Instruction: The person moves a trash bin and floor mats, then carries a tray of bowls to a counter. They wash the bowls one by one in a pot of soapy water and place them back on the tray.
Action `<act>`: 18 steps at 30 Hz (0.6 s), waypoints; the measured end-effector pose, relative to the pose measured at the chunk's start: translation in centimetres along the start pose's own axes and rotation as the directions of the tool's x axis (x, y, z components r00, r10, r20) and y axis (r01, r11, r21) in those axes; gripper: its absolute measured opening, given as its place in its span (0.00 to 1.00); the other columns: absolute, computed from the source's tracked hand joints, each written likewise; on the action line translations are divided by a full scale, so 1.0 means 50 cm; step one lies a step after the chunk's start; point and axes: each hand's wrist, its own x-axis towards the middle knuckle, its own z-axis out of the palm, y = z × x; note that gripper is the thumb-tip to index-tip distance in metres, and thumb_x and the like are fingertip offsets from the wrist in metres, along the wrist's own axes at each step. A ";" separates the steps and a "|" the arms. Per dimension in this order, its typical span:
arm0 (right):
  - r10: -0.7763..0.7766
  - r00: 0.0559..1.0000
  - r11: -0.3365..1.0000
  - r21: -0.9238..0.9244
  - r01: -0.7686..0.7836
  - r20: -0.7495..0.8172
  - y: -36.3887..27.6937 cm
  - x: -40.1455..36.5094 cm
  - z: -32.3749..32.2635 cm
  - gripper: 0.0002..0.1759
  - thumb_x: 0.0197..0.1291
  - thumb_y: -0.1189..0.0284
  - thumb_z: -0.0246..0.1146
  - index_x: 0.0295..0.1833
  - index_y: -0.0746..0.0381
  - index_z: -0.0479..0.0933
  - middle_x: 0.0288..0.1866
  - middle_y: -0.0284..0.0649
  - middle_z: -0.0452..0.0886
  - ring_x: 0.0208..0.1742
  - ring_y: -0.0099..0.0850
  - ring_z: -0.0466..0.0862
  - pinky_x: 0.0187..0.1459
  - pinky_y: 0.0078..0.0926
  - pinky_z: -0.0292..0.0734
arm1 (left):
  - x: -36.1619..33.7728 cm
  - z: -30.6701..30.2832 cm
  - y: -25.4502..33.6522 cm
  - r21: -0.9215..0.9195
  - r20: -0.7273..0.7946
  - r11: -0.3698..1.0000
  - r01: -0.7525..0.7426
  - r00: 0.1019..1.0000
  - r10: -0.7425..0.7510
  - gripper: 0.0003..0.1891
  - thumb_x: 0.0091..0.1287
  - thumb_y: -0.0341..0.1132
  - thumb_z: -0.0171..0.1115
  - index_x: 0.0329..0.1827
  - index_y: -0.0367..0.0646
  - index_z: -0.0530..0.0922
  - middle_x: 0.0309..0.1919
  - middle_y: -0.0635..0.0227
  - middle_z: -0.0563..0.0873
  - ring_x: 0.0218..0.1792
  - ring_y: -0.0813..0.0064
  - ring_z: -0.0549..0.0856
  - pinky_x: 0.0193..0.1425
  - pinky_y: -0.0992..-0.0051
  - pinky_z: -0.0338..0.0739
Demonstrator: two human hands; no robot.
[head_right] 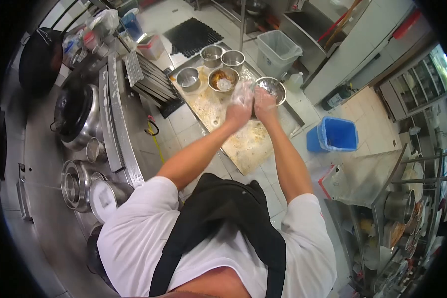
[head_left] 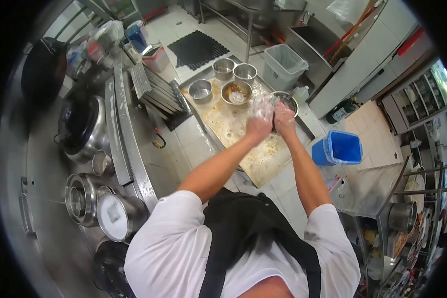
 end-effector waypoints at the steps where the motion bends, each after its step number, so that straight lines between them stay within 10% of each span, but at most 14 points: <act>1: -0.285 0.957 0.887 -0.364 0.285 0.057 0.025 -0.009 0.007 0.17 0.60 0.74 0.50 0.49 0.75 0.71 0.37 0.56 0.78 0.36 0.51 0.79 0.41 0.43 0.74 | 0.020 -0.006 -0.025 -0.061 0.347 0.937 0.345 0.887 -0.304 0.22 0.69 0.47 0.43 0.44 0.37 0.79 0.36 0.51 0.84 0.39 0.55 0.83 0.42 0.59 0.74; 2: -0.285 0.956 0.889 -0.354 0.291 0.072 0.005 -0.017 0.009 0.17 0.60 0.74 0.50 0.49 0.75 0.71 0.37 0.56 0.78 0.36 0.51 0.79 0.41 0.43 0.74 | 0.041 -0.006 -0.056 0.006 0.646 0.760 0.650 0.577 -0.499 0.23 0.68 0.48 0.45 0.44 0.35 0.79 0.36 0.51 0.84 0.40 0.55 0.83 0.43 0.61 0.74; 3: -0.372 0.928 0.863 -0.371 0.342 -0.011 -0.035 -0.013 0.003 0.15 0.57 0.78 0.51 0.48 0.74 0.72 0.36 0.55 0.78 0.33 0.48 0.79 0.36 0.42 0.74 | 0.053 0.032 -0.124 -0.064 0.773 0.212 0.975 0.183 -0.607 0.23 0.66 0.48 0.47 0.46 0.36 0.79 0.37 0.49 0.84 0.39 0.58 0.84 0.43 0.63 0.74; 4: -0.464 0.881 0.828 -0.399 0.394 -0.095 -0.057 -0.007 -0.008 0.14 0.54 0.81 0.51 0.47 0.73 0.72 0.36 0.53 0.78 0.30 0.45 0.79 0.31 0.41 0.74 | 0.052 0.020 -0.108 -0.079 0.768 0.210 0.974 0.194 -0.610 0.23 0.66 0.48 0.47 0.46 0.36 0.79 0.37 0.49 0.84 0.39 0.58 0.84 0.43 0.63 0.74; 6: -0.504 0.839 0.828 -0.390 0.403 -0.203 -0.048 0.014 0.004 0.14 0.53 0.82 0.52 0.46 0.73 0.72 0.34 0.51 0.77 0.27 0.45 0.78 0.29 0.41 0.73 | 0.052 -0.006 -0.063 -0.050 0.530 0.644 0.763 0.567 -0.631 0.20 0.66 0.46 0.50 0.44 0.37 0.80 0.31 0.62 0.85 0.27 0.70 0.80 0.33 0.66 0.73; 7: -0.414 0.898 0.872 -0.347 0.344 -0.150 -0.049 0.008 0.003 0.14 0.52 0.82 0.52 0.45 0.73 0.72 0.34 0.51 0.77 0.27 0.45 0.78 0.28 0.41 0.73 | 0.057 -0.035 -0.001 -0.269 0.314 0.782 0.563 0.819 -0.481 0.21 0.62 0.47 0.54 0.41 0.35 0.81 0.33 0.45 0.83 0.36 0.59 0.85 0.39 0.65 0.75; 12: -0.174 0.985 0.983 -0.054 0.174 0.011 -0.107 -0.007 -0.028 0.13 0.51 0.81 0.53 0.44 0.72 0.72 0.35 0.52 0.77 0.31 0.45 0.79 0.32 0.37 0.75 | 0.100 -0.048 -0.061 0.003 0.598 0.605 0.796 0.484 -0.639 0.19 0.63 0.44 0.54 0.40 0.35 0.81 0.33 0.56 0.85 0.29 0.64 0.84 0.35 0.65 0.77; 14: -0.298 0.948 0.938 -0.222 0.268 -0.113 -0.068 -0.004 -0.016 0.12 0.55 0.78 0.52 0.44 0.71 0.72 0.36 0.50 0.77 0.34 0.43 0.79 0.35 0.35 0.75 | 0.096 -0.042 -0.092 -0.320 0.867 -0.222 0.921 0.190 -0.460 0.18 0.67 0.43 0.51 0.43 0.35 0.80 0.33 0.65 0.86 0.28 0.67 0.84 0.34 0.67 0.77; 16: -0.429 0.868 0.863 -0.398 0.312 -0.249 -0.055 0.035 0.006 0.11 0.59 0.76 0.52 0.44 0.70 0.72 0.37 0.49 0.78 0.36 0.40 0.80 0.39 0.34 0.75 | 0.060 -0.025 -0.097 -0.364 0.873 -0.284 0.887 0.219 -0.435 0.19 0.70 0.43 0.47 0.49 0.35 0.77 0.36 0.66 0.84 0.35 0.68 0.83 0.41 0.70 0.78; 17: 0.215 0.895 0.909 0.414 -0.038 -0.391 -0.058 0.025 0.014 0.12 0.63 0.71 0.49 0.44 0.68 0.72 0.40 0.45 0.78 0.42 0.37 0.79 0.44 0.32 0.75 | 0.024 -0.031 -0.073 -0.489 0.748 -0.195 0.850 0.293 -0.596 0.20 0.70 0.43 0.46 0.51 0.34 0.75 0.41 0.62 0.83 0.41 0.68 0.82 0.47 0.69 0.76; 18: 0.713 0.701 0.236 0.948 -0.214 -0.019 -0.056 0.025 0.017 0.15 0.68 0.66 0.46 0.44 0.66 0.72 0.43 0.42 0.79 0.48 0.33 0.79 0.50 0.30 0.74 | 0.002 -0.034 -0.050 -0.595 0.586 -0.078 0.800 0.366 -0.723 0.21 0.71 0.44 0.45 0.54 0.34 0.74 0.45 0.58 0.81 0.48 0.67 0.80 0.53 0.69 0.74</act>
